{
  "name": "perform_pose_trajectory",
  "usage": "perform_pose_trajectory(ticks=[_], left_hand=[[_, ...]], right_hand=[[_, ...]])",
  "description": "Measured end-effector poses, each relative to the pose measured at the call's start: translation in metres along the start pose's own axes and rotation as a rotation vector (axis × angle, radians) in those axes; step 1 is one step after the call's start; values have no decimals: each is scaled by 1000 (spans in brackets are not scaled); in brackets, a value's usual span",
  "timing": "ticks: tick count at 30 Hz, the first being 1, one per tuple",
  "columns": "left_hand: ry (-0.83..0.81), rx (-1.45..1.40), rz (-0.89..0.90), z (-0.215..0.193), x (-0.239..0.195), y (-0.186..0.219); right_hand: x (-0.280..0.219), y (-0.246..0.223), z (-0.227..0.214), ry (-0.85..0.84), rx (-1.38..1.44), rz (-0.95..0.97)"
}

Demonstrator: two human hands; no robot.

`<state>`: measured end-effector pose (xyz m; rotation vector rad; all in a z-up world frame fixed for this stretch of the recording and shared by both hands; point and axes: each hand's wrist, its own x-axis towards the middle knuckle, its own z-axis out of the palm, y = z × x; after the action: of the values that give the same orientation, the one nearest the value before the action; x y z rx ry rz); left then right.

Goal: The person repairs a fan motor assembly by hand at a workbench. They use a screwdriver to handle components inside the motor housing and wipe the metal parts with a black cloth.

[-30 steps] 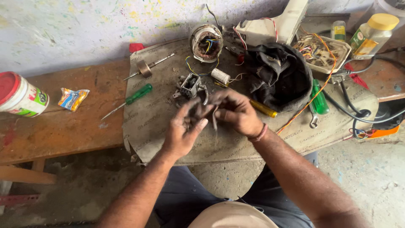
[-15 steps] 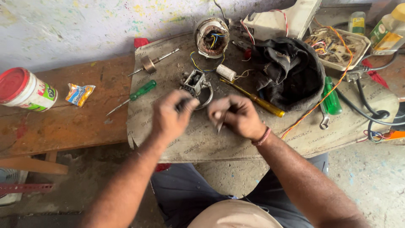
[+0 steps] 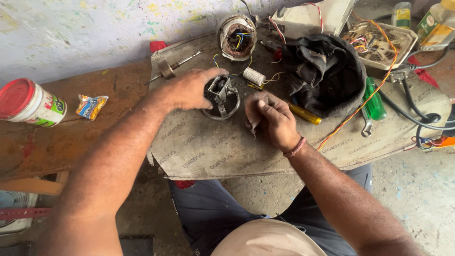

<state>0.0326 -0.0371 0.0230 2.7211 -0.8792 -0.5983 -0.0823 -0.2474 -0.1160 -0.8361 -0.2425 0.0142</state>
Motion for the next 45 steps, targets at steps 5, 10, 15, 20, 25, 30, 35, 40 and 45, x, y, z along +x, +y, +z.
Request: perform_pose_trajectory(ticks=[5, 10, 15, 20, 25, 30, 35, 40, 45], left_hand=[[127, 55, -9, -1, -2, 6], [409, 114, -106, 23, -8, 14], [638, 100, -143, 58, -10, 17], [738, 24, -64, 69, -16, -3], [906, -77, 291, 87, 5, -34], [894, -224, 275, 115, 24, -36], [935, -121, 259, 115, 22, -35], [961, -112, 202, 119, 25, -31], [962, -99, 201, 122, 20, -35]], right_hand=[[0, -2, 1, -46, -44, -61], [-1, 0, 3, 109, -208, -163], [3, -9, 20, 249, -958, -570], [38, -16, 20, 51, -1695, -770], [36, -6, 19, -102, -1982, -576], [36, -7, 22, -120, -2028, -408], [33, -3, 29, -122, -2047, -365], [18, 2, 32, -50, -1956, -404], [13, 5, 39, -39, -1984, -286]])
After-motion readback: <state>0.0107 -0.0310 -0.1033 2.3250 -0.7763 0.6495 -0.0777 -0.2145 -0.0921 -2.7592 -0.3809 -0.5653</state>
